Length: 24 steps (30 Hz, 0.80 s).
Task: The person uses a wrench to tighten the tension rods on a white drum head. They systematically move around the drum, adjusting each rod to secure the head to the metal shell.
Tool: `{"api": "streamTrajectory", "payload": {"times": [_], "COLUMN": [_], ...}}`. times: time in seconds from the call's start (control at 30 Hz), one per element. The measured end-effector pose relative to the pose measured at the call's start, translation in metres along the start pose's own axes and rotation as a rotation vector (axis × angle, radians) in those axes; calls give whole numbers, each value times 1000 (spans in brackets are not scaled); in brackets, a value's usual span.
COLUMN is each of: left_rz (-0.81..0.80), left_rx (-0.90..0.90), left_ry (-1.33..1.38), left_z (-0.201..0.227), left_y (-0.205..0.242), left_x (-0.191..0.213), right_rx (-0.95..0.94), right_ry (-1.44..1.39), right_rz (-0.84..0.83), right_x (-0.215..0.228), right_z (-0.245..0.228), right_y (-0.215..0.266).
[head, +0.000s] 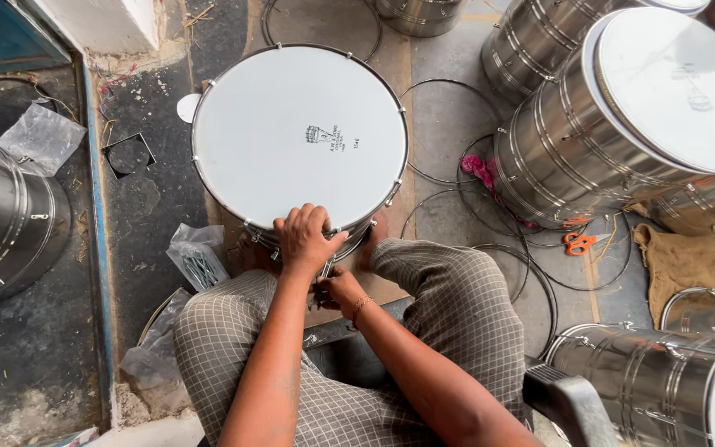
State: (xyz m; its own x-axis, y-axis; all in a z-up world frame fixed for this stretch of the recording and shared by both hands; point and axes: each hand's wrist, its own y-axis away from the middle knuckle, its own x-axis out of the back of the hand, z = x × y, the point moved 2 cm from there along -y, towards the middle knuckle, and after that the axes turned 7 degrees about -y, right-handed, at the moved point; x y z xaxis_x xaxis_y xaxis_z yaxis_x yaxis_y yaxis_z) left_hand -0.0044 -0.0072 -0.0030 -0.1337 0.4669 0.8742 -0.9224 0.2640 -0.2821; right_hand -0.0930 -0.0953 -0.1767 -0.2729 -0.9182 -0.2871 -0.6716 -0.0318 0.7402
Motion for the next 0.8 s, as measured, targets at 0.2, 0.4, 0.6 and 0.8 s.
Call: {"api": "streamTrajectory", "payload": {"times": [0.2, 0.4, 0.6, 0.8], "left_rz": [-1, -57, -13, -19], "left_rx": [-1, 25, -2, 9], "left_ry": [19, 14, 34, -3], "left_z": [-2, -1, 1, 0], "left_y": [0, -3, -4, -3], "left_x": [-6, -6, -2, -5], "right_rx": [127, 68, 389, 7], "right_ry": [-298, 527, 1191, 257], "right_rz": [67, 28, 160, -43], "right_x": [-24, 69, 105, 72], "right_z": [11, -35, -90, -23], "right_y": [-17, -35, -72, -34]}}
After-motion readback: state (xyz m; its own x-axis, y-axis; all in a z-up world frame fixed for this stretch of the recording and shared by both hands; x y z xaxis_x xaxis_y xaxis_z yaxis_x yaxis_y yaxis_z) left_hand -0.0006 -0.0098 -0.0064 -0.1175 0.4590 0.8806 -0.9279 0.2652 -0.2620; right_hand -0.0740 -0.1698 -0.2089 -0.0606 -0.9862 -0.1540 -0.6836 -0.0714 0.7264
